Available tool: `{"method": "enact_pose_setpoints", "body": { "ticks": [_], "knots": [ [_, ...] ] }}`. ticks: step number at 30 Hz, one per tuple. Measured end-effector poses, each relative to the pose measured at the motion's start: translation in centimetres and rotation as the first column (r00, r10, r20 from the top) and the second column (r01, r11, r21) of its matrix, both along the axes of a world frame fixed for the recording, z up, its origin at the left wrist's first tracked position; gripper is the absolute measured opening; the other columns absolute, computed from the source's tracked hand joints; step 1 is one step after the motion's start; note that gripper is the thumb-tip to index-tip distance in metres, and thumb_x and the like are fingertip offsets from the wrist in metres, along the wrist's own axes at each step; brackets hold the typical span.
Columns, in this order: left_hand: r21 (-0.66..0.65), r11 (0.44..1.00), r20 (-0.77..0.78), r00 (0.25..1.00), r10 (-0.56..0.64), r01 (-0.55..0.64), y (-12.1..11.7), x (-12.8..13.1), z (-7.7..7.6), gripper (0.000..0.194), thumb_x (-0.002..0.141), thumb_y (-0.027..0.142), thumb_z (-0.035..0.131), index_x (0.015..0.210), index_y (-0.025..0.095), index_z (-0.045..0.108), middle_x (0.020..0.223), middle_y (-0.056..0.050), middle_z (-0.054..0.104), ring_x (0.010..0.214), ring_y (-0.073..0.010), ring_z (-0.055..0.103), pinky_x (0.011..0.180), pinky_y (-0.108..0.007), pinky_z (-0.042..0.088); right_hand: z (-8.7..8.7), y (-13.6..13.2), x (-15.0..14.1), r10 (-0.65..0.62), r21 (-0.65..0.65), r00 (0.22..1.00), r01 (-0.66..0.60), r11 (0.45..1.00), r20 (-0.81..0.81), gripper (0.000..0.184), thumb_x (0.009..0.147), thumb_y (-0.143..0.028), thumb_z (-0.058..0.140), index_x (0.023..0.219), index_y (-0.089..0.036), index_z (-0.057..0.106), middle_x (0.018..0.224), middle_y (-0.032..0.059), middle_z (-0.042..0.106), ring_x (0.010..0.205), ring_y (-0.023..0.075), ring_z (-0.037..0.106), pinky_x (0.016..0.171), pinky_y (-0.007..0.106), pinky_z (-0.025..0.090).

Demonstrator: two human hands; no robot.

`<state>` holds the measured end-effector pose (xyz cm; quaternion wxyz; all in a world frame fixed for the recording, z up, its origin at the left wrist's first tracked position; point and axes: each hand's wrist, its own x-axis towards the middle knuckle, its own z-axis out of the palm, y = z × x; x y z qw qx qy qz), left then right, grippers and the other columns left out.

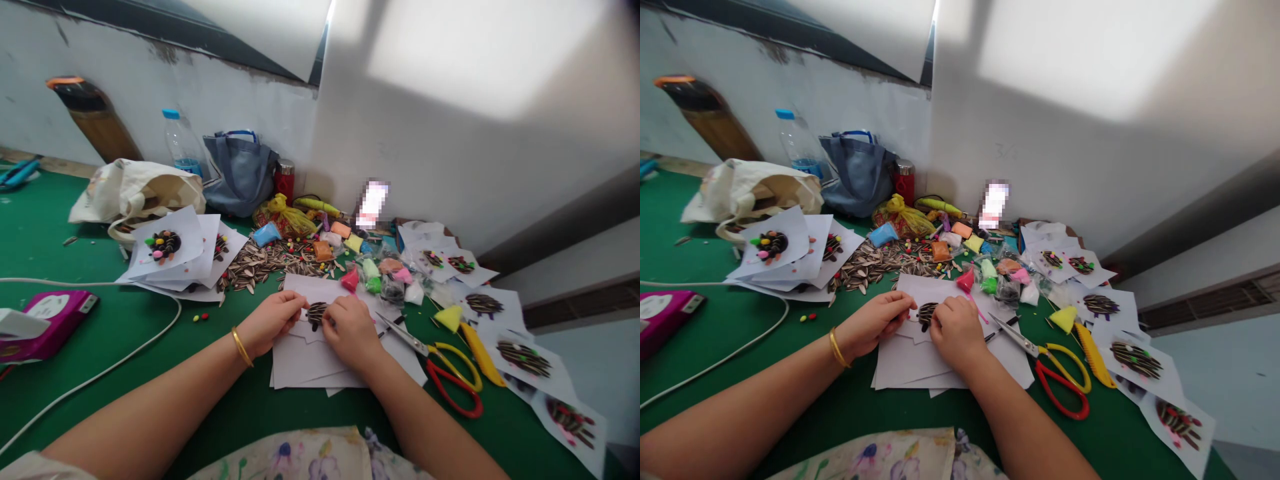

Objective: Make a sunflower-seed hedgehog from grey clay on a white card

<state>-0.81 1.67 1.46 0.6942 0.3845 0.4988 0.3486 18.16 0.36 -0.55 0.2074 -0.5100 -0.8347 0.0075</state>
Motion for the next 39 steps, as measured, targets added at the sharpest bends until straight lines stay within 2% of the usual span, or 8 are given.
{"method": "enact_pose_setpoints", "body": {
  "ticks": [12, 23, 27, 30, 32, 35, 37, 39],
  "knots": [
    [-0.011, 1.0, 0.012, 1.0, 0.005, -0.005, 0.0, 0.1, 0.1, 0.026, 0.075, 0.039, 0.066, 0.079, 0.015, 0.059, 0.057, 0.005, 0.047, 0.037, -0.0023, 0.03, 0.037, -0.018, 0.011, 0.4, 0.1, -0.2, 0.012, 0.02, 0.994, -0.014, 1.0, 0.111, 0.011, 0.086, -0.019, 0.06, 0.075, -0.019, 0.062, 0.081, 0.0048, 0.06, 0.082, 0.0199, 0.048, 0.073, 0.033, 0.028],
    [-0.031, 1.0, 0.01, 1.0, 0.005, -0.004, 0.0, 0.0, 0.2, 0.023, 0.08, 0.037, 0.064, 0.081, 0.014, 0.059, 0.059, 0.005, 0.046, 0.039, -0.0018, 0.031, 0.035, -0.015, 0.013, 0.4, 0.0, -0.4, 0.005, 0.032, 0.99, -0.01, 0.999, 0.141, 0.01, 0.085, -0.02, 0.062, 0.075, -0.019, 0.062, 0.08, 0.0044, 0.06, 0.081, 0.0202, 0.047, 0.072, 0.034, 0.028],
    [-0.091, 0.996, 0.102, 0.995, 0.015, -0.006, 0.0, -0.2, 0.3, 0.022, 0.083, 0.036, 0.063, 0.084, 0.014, 0.059, 0.062, 0.004, 0.047, 0.04, -0.0016, 0.034, 0.034, -0.012, 0.016, 0.4, 0.0, -0.1, -0.004, 0.014, 0.992, 0.002, 1.0, 0.127, 0.01, 0.086, -0.022, 0.064, 0.076, -0.02, 0.064, 0.081, 0.0039, 0.061, 0.083, 0.0204, 0.048, 0.073, 0.035, 0.027],
    [-0.232, 0.973, 0.266, 0.962, 0.056, 0.007, 0.1, -0.5, 0.4, 0.023, 0.087, 0.037, 0.059, 0.087, 0.014, 0.06, 0.066, 0.003, 0.049, 0.041, -0.0015, 0.036, 0.032, -0.011, 0.018, 0.7, -0.1, 0.2, 0.011, -0.007, 0.996, -0.01, 1.0, 0.086, 0.01, 0.087, -0.024, 0.065, 0.078, -0.022, 0.067, 0.081, 0.0029, 0.062, 0.082, 0.0198, 0.049, 0.073, 0.035, 0.027],
    [-0.338, 0.941, 0.393, 0.913, 0.106, 0.037, 0.2, -0.8, 0.5, 0.024, 0.091, 0.036, 0.055, 0.09, 0.013, 0.06, 0.067, 0.002, 0.05, 0.042, -0.0016, 0.039, 0.032, -0.009, 0.023, 1.0, -0.2, 0.4, 0.021, -0.008, 0.999, -0.021, 1.0, 0.039, 0.01, 0.088, -0.024, 0.064, 0.08, -0.022, 0.069, 0.081, 0.0027, 0.062, 0.082, 0.0192, 0.049, 0.074, 0.034, 0.027],
    [-0.443, 0.893, 0.514, 0.839, 0.179, 0.081, 0.3, -1.1, 0.6, 0.026, 0.095, 0.036, 0.05, 0.094, 0.013, 0.061, 0.071, -0.002, 0.056, 0.049, -0.0056, 0.053, 0.038, -0.011, 0.041, 1.6, -0.5, 0.6, 0.021, 0.017, 0.998, -0.021, 1.0, -0.051, 0.012, 0.091, -0.024, 0.06, 0.083, -0.021, 0.069, 0.081, 0.0032, 0.062, 0.084, 0.0193, 0.051, 0.076, 0.034, 0.03],
    [-0.48, 0.874, 0.534, 0.814, 0.226, 0.073, 0.3, -1.1, 0.7, 0.03, 0.096, 0.038, 0.047, 0.099, 0.012, 0.062, 0.077, -0.007, 0.062, 0.061, -0.0117, 0.064, 0.05, -0.018, 0.054, 2.0, -0.7, 0.7, 0.027, 0.042, 0.993, -0.022, 0.999, -0.117, 0.013, 0.092, -0.023, 0.058, 0.085, -0.02, 0.068, 0.081, 0.0035, 0.062, 0.084, 0.0196, 0.052, 0.077, 0.034, 0.032],
    [-0.486, 0.871, 0.561, 0.79, 0.249, 0.07, 0.1, -1.0, 0.8, 0.035, 0.097, 0.039, 0.044, 0.104, 0.009, 0.062, 0.086, -0.013, 0.067, 0.077, -0.0188, 0.07, 0.068, -0.029, 0.061, 2.3, -0.8, 0.8, 0.041, 0.078, 0.982, -0.027, 0.997, -0.183, 0.014, 0.093, -0.023, 0.056, 0.088, -0.02, 0.068, 0.082, 0.004, 0.062, 0.084, 0.0199, 0.052, 0.078, 0.035, 0.034]
  ]
}}
